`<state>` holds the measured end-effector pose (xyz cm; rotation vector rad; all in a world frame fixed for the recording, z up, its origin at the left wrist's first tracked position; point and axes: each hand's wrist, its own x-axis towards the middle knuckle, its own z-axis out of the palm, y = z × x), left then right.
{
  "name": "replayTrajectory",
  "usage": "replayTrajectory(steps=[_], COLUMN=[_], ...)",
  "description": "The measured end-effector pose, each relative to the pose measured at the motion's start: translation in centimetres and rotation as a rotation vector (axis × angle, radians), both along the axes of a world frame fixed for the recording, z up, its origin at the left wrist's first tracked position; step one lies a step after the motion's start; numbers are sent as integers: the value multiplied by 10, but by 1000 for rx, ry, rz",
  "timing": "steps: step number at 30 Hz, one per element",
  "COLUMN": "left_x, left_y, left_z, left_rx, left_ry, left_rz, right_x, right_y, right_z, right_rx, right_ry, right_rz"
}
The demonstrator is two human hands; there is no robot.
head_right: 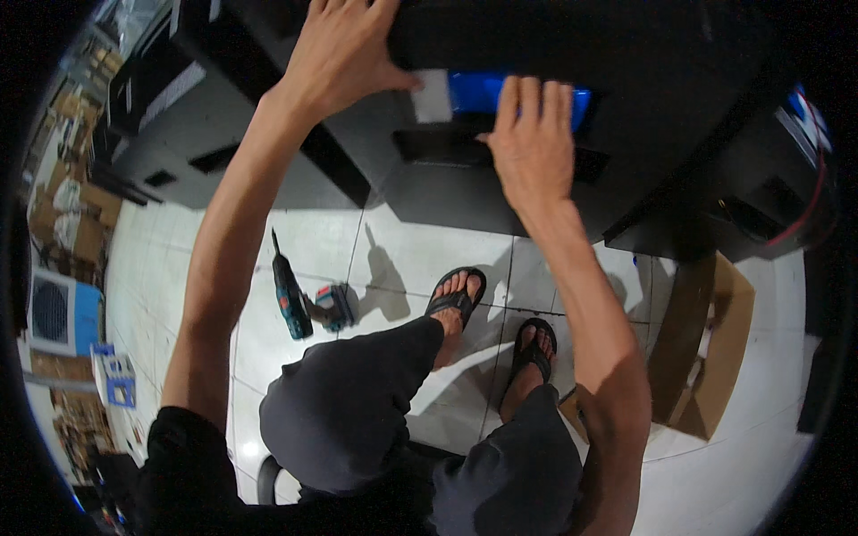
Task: The person installs a blue electronic box into a compartment of a black cabinet. They use a utility knife to cut white foam padding to size and place it around the box to secure it in place.
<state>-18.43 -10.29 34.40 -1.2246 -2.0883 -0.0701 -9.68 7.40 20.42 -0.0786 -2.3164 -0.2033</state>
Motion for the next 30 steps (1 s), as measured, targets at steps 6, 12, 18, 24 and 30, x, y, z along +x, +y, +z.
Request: replayTrajectory(steps=[6,12,18,24,30], left_x=[-24,-16,-11,-14,-12], left_y=[-5,3,2,2,4], left_z=[-11,-4,0,-4,-3], left_rx=[25,-30,-27,-29,-24], left_ry=[110,21,6,18,6], left_rz=[82,118,103,111,99], right_x=[-2,2,18,41,37], right_y=[-11,-14,-14,11,4], right_z=[6,7,6,4,3], right_rx=[-32,-18,-24,-559,-615], right_ry=[3,67,172,421,266], right_rz=[-23,-46,118,-43,-104])
